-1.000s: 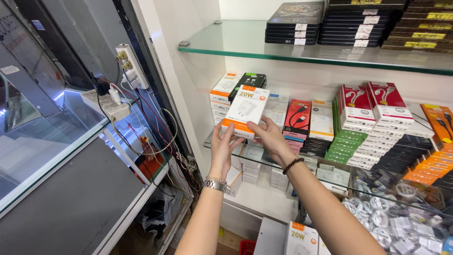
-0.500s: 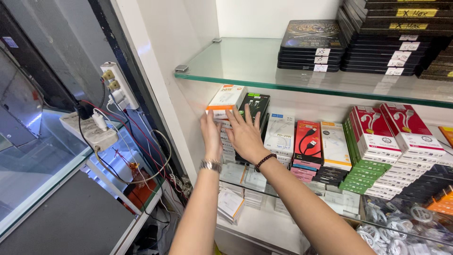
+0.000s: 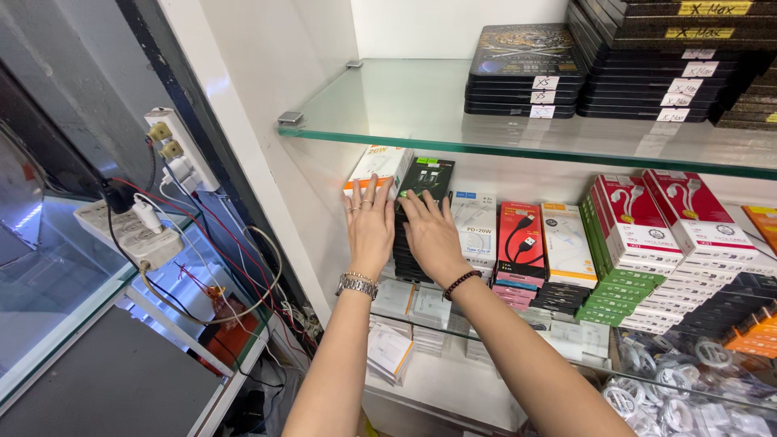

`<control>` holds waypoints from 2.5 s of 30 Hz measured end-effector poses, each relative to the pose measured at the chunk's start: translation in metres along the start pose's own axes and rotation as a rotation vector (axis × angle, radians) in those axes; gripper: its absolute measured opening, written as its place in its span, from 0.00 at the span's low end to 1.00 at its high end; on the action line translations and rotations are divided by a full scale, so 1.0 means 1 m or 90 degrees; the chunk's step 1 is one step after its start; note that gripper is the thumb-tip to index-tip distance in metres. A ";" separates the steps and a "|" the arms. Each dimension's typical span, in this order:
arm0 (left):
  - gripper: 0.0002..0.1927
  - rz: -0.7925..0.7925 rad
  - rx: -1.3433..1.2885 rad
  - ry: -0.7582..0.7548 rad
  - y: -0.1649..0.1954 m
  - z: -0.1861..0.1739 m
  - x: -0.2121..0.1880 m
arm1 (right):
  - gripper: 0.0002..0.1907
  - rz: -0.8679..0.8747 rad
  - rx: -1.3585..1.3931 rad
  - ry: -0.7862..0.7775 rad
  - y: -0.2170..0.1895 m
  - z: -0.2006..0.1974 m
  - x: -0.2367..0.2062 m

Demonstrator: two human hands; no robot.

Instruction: The person wipes packaged electronics products, including charger boxes and small accessory packages, with a red cloth and stacks the boxes on a glass display shelf. They then take packaged accessories from plastic containers, wipe each item, and arrange them on the counter.

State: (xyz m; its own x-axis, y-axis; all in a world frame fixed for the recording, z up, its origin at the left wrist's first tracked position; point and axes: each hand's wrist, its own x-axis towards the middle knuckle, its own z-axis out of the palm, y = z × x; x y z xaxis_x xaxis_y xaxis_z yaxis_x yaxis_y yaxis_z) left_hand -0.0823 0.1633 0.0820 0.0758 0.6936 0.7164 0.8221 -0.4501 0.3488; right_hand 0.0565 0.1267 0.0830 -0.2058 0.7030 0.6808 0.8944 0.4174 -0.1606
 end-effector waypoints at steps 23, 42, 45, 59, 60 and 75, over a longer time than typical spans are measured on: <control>0.40 -0.169 -0.394 -0.023 0.040 0.056 -0.097 | 0.39 0.311 0.497 0.033 0.017 0.022 -0.017; 0.31 -0.221 -0.289 -0.356 0.217 0.098 -0.383 | 0.20 0.642 0.256 -0.190 0.136 -0.122 -0.463; 0.46 -0.382 -0.190 -0.345 0.206 0.101 -0.417 | 0.35 0.703 0.124 -0.355 0.121 -0.136 -0.507; 0.43 -0.542 -0.299 -0.424 0.173 0.075 -0.401 | 0.27 0.723 0.080 -0.126 0.119 -0.148 -0.592; 0.41 -0.562 -0.387 -0.415 0.177 0.074 -0.395 | 0.27 0.671 0.147 -0.091 0.119 -0.150 -0.572; 0.30 -0.475 -0.634 -0.520 0.252 0.029 -0.365 | 0.21 0.689 0.257 0.019 0.074 -0.206 -0.373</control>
State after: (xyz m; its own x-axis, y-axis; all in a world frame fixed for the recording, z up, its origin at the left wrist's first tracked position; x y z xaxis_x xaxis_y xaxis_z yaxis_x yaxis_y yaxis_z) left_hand 0.1131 -0.1866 -0.1089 0.3856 0.8961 -0.2200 0.1242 0.1859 0.9747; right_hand 0.2815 -0.2233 -0.0362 0.6055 0.7934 0.0628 0.4037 -0.2382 -0.8834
